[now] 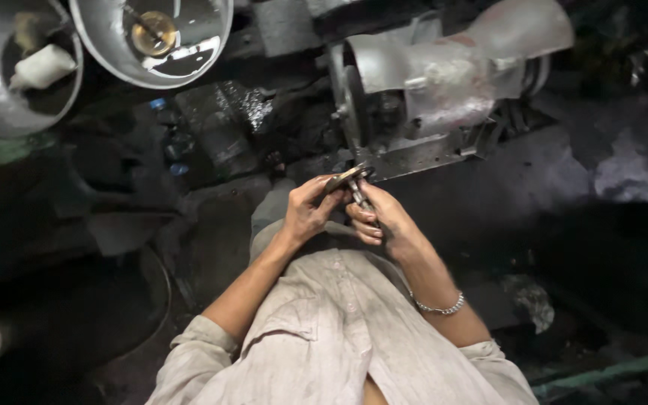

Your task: The person holds a small cylindrical metal part against a rotating grinding wheel, repeatedly rotating the part to grind its edges and surfaces. The person continues this process for the duration of the clip.

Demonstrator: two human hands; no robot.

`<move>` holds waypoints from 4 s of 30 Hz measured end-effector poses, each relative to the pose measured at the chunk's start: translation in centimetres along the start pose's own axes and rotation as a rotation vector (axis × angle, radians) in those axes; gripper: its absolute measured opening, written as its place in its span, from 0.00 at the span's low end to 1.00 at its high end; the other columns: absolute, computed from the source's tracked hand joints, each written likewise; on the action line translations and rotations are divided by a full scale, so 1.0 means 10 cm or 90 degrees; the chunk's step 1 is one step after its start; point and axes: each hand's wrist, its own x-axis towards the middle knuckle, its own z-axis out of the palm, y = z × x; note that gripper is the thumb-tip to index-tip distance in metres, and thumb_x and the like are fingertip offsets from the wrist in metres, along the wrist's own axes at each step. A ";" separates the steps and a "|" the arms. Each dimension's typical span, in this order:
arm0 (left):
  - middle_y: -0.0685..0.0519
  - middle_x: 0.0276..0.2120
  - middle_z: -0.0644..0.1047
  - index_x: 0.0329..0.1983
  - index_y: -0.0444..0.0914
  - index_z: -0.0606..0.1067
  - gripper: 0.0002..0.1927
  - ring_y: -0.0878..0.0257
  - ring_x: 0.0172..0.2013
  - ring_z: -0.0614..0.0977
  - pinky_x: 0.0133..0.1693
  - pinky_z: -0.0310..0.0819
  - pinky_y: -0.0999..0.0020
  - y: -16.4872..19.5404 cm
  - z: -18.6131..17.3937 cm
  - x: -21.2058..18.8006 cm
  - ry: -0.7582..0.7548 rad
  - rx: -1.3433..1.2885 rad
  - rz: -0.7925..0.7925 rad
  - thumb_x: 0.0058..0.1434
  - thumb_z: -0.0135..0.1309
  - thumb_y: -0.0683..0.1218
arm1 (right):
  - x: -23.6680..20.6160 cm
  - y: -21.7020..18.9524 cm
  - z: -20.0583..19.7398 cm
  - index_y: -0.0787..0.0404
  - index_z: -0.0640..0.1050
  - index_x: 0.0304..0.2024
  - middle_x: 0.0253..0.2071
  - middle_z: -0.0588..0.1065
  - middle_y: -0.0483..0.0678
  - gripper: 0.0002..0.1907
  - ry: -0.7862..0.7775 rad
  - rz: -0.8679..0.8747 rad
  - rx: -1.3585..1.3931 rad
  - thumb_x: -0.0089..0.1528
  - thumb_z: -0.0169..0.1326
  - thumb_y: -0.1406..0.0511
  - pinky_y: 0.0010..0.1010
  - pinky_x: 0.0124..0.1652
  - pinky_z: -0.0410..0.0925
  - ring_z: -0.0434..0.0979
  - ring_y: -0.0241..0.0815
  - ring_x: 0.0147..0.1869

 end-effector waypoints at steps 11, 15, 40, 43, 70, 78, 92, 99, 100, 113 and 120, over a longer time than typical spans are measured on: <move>0.48 0.41 0.83 0.52 0.32 0.78 0.12 0.63 0.40 0.84 0.42 0.77 0.71 0.01 -0.33 0.31 -0.012 0.007 -0.047 0.65 0.59 0.38 | 0.36 -0.05 0.25 0.58 0.71 0.38 0.15 0.58 0.38 0.21 0.128 -0.061 -0.097 0.72 0.38 0.50 0.23 0.12 0.47 0.51 0.29 0.11; 0.50 0.36 0.81 0.49 0.33 0.79 0.10 0.65 0.34 0.81 0.36 0.75 0.71 0.03 -0.42 0.46 -0.057 0.020 -0.075 0.66 0.60 0.40 | 0.47 -0.06 0.26 0.62 0.72 0.37 0.14 0.57 0.37 0.25 0.109 -0.051 -0.030 0.71 0.36 0.49 0.25 0.10 0.49 0.52 0.29 0.10; 0.46 0.26 0.78 0.32 0.36 0.79 0.12 0.52 0.23 0.80 0.27 0.72 0.61 0.21 -0.40 1.00 -0.221 0.279 0.057 0.64 0.60 0.51 | 0.62 0.18 -0.16 0.54 0.65 0.29 0.15 0.57 0.34 0.22 0.100 -0.068 0.145 0.74 0.39 0.51 0.21 0.11 0.47 0.51 0.26 0.11; 0.46 0.24 0.77 0.30 0.36 0.79 0.14 0.51 0.23 0.79 0.27 0.72 0.60 0.21 -0.34 1.04 -0.251 0.288 0.056 0.64 0.60 0.51 | 0.51 0.13 -0.12 0.55 0.68 0.32 0.15 0.56 0.33 0.20 0.115 -0.081 0.147 0.73 0.39 0.52 0.20 0.11 0.47 0.50 0.25 0.11; 0.47 0.42 0.81 0.56 0.33 0.76 0.14 0.65 0.41 0.83 0.45 0.78 0.71 -0.19 -0.67 0.73 -0.253 -0.014 -0.011 0.69 0.57 0.40 | 0.67 0.14 0.10 0.61 0.74 0.35 0.14 0.57 0.34 0.23 0.101 -0.106 0.133 0.73 0.38 0.52 0.23 0.18 0.51 0.53 0.28 0.14; 0.44 0.38 0.82 0.51 0.35 0.78 0.13 0.53 0.36 0.86 0.39 0.79 0.65 -0.04 -0.64 0.97 -0.275 0.110 0.053 0.69 0.56 0.47 | 0.71 0.19 -0.08 0.63 0.74 0.36 0.14 0.58 0.32 0.22 -0.013 -0.102 0.260 0.74 0.40 0.54 0.22 0.18 0.52 0.56 0.28 0.16; 0.43 0.46 0.81 0.57 0.32 0.75 0.16 0.56 0.46 0.85 0.48 0.78 0.65 -0.15 -0.68 0.82 -0.351 0.015 -0.016 0.68 0.57 0.43 | 0.66 0.36 0.17 0.60 0.71 0.31 0.15 0.61 0.35 0.24 0.329 -0.186 -0.101 0.72 0.37 0.51 0.24 0.19 0.52 0.55 0.27 0.16; 0.45 0.54 0.80 0.58 0.30 0.75 0.20 0.60 0.53 0.81 0.56 0.74 0.66 -0.48 -0.75 0.61 -0.299 -0.123 0.013 0.63 0.62 0.38 | 0.63 0.39 0.31 0.62 0.69 0.32 0.15 0.60 0.37 0.23 0.309 -0.212 -0.129 0.74 0.38 0.53 0.25 0.19 0.48 0.52 0.29 0.16; 0.44 0.56 0.78 0.59 0.30 0.75 0.20 0.59 0.55 0.80 0.57 0.74 0.66 -0.52 -0.73 0.62 -0.303 -0.133 0.026 0.63 0.62 0.38 | 0.66 0.36 0.31 0.62 0.70 0.32 0.15 0.59 0.37 0.22 0.292 -0.217 -0.092 0.73 0.38 0.54 0.25 0.18 0.48 0.51 0.29 0.15; 0.56 0.30 0.79 0.50 0.33 0.79 0.10 0.74 0.29 0.72 0.30 0.67 0.77 -0.53 -0.56 0.74 -0.280 -0.065 -0.121 0.69 0.59 0.43 | 0.79 0.20 0.08 0.61 0.70 0.35 0.14 0.57 0.35 0.21 0.257 -0.110 0.084 0.73 0.36 0.54 0.22 0.15 0.46 0.49 0.27 0.13; 0.52 0.30 0.81 0.50 0.34 0.79 0.11 0.72 0.28 0.77 0.31 0.71 0.75 -0.33 -0.56 0.83 -0.283 0.007 -0.070 0.67 0.59 0.44 | 0.72 0.17 0.06 0.61 0.70 0.34 0.14 0.57 0.35 0.21 0.226 -0.097 0.096 0.73 0.37 0.54 0.22 0.15 0.47 0.49 0.27 0.12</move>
